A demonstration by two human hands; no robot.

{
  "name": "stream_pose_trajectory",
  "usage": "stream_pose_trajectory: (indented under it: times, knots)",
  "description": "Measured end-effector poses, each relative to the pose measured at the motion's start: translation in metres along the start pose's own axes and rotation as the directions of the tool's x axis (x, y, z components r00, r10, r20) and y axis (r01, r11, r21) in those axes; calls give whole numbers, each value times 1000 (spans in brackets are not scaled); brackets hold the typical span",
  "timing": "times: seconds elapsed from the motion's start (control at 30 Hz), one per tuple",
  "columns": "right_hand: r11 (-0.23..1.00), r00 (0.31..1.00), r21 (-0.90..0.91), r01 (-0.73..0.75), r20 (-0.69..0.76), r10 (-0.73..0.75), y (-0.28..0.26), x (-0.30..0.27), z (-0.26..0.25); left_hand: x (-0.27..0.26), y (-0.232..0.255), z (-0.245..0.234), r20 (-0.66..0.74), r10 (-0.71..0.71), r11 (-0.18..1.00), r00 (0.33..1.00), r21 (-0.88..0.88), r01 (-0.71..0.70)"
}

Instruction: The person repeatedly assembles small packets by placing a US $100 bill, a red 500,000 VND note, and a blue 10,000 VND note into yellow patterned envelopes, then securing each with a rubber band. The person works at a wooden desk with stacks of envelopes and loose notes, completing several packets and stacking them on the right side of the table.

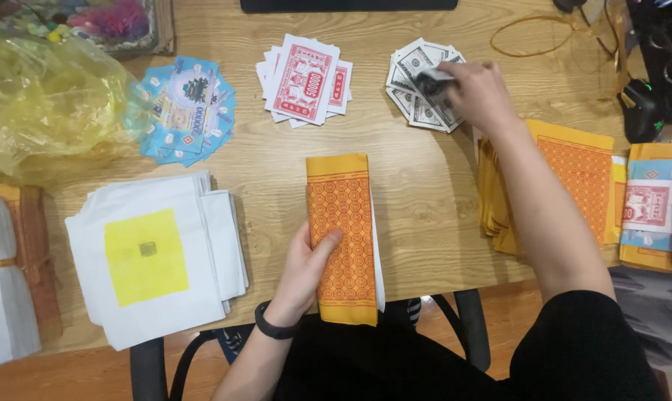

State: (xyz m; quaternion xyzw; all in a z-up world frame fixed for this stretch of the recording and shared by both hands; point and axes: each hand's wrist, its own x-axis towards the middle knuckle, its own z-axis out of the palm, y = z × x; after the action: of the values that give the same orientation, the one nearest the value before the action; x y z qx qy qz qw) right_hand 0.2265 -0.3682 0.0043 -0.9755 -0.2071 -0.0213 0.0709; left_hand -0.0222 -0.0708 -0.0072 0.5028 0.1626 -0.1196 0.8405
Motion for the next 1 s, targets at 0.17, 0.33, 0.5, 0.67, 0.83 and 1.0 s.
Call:
stream_pose_trajectory:
  times: [0.17, 0.33, 0.5, 0.67, 0.83, 1.0]
  knots:
    - [932, 889, 197, 304, -410, -203, -52, -16, -35, 10, 8, -4, -34, 46, 999, 998, 11, -46]
    - [674, 556, 0, 739, -564, -610, -143, -75, -14, 31, -6, -12, 119, 263, 956, 957, 99, -275]
    - [638, 538, -29, 770, -508, -673, -190, -96, -20, 22, -6, -7, 139, 375, 920, 917, 70, -387]
    - [654, 579, -35, 756, -431, -692, -202, -97, -31, 11, 1, -11, 156, 400, 912, 903, 31, -409]
    - [619, 568, -71, 782, -329, -755, -214, -86, -37, -32, 83, 8, -5, 169, 945, 986, 286, -161]
    - [535, 545, 111, 838, -235, -805, -234, -60, -28, -6, 20, -55, -100, 381, 924, 919, 56, -377]
